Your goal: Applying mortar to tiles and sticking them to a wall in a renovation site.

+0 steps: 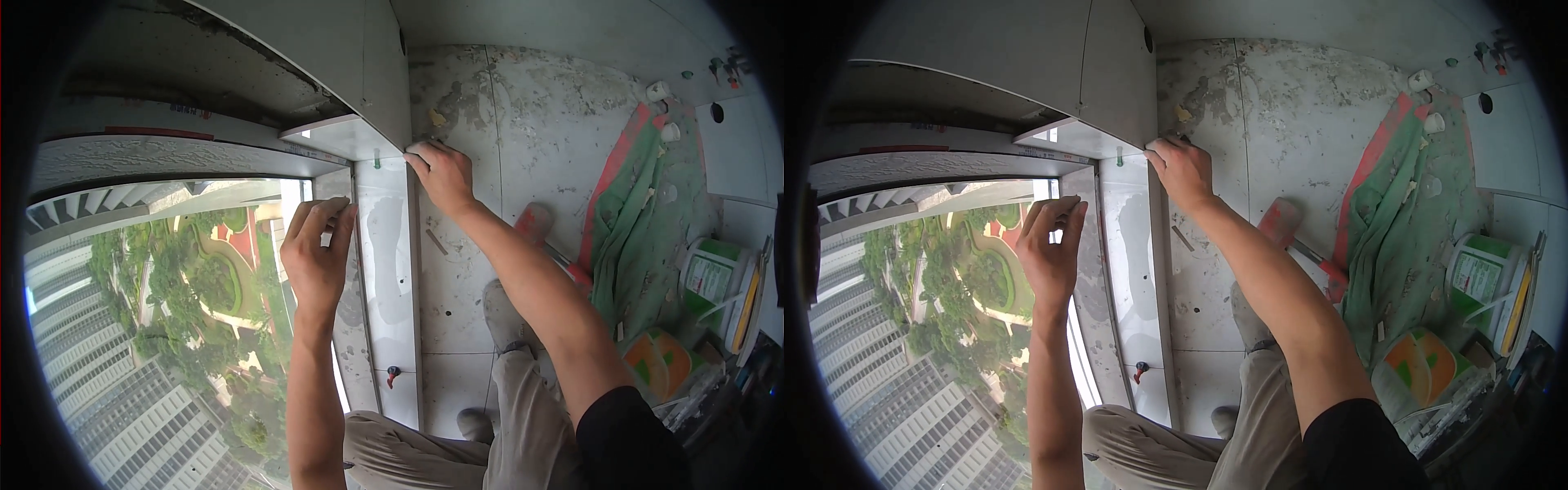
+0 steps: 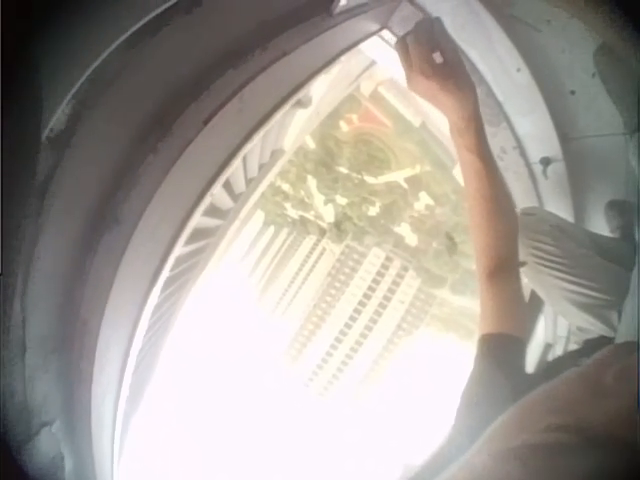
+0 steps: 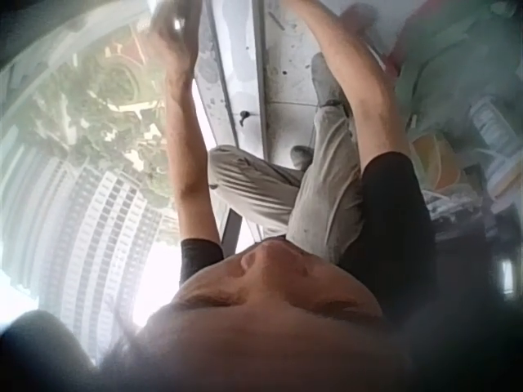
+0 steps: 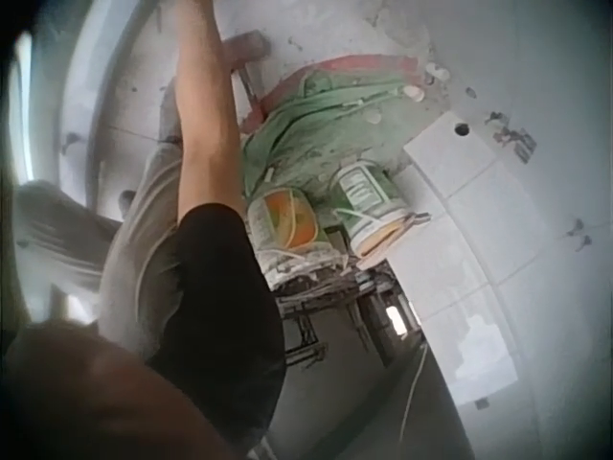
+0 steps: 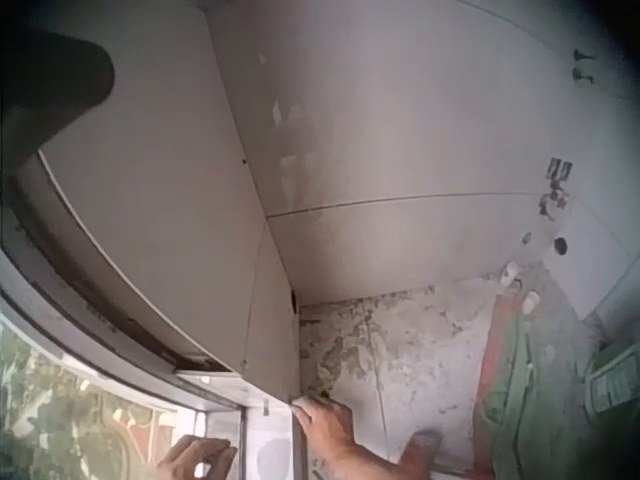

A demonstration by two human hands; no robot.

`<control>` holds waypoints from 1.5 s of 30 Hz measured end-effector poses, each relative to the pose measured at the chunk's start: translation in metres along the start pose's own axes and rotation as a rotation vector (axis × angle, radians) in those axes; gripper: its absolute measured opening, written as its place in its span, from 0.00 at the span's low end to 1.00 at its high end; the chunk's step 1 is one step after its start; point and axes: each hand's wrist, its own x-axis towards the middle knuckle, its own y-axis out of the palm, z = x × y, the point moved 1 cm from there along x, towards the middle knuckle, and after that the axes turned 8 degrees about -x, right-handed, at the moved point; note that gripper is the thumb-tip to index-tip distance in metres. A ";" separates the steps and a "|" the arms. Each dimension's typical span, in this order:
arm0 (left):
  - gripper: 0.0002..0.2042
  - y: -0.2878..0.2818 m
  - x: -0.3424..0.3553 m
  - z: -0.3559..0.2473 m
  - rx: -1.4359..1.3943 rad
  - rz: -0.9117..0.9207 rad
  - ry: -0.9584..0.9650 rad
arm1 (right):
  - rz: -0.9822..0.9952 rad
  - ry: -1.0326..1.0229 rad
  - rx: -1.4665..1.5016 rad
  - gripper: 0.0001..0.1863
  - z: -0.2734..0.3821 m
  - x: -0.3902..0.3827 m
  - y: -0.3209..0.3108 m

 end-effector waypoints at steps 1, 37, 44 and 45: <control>0.08 0.000 -0.005 0.002 -0.003 0.007 -0.008 | 0.044 0.009 -0.029 0.08 -0.001 0.002 -0.001; 0.08 0.005 -0.136 0.014 -0.177 -0.105 -0.416 | 0.000 -0.080 0.054 0.07 0.006 -0.028 -0.026; 0.09 0.013 -0.138 0.018 -0.234 -0.075 -0.504 | 0.060 0.023 0.127 0.07 0.028 -0.116 -0.044; 0.09 0.014 -0.137 0.018 -0.263 -0.052 -0.537 | 0.072 0.021 0.148 0.07 0.030 -0.124 -0.048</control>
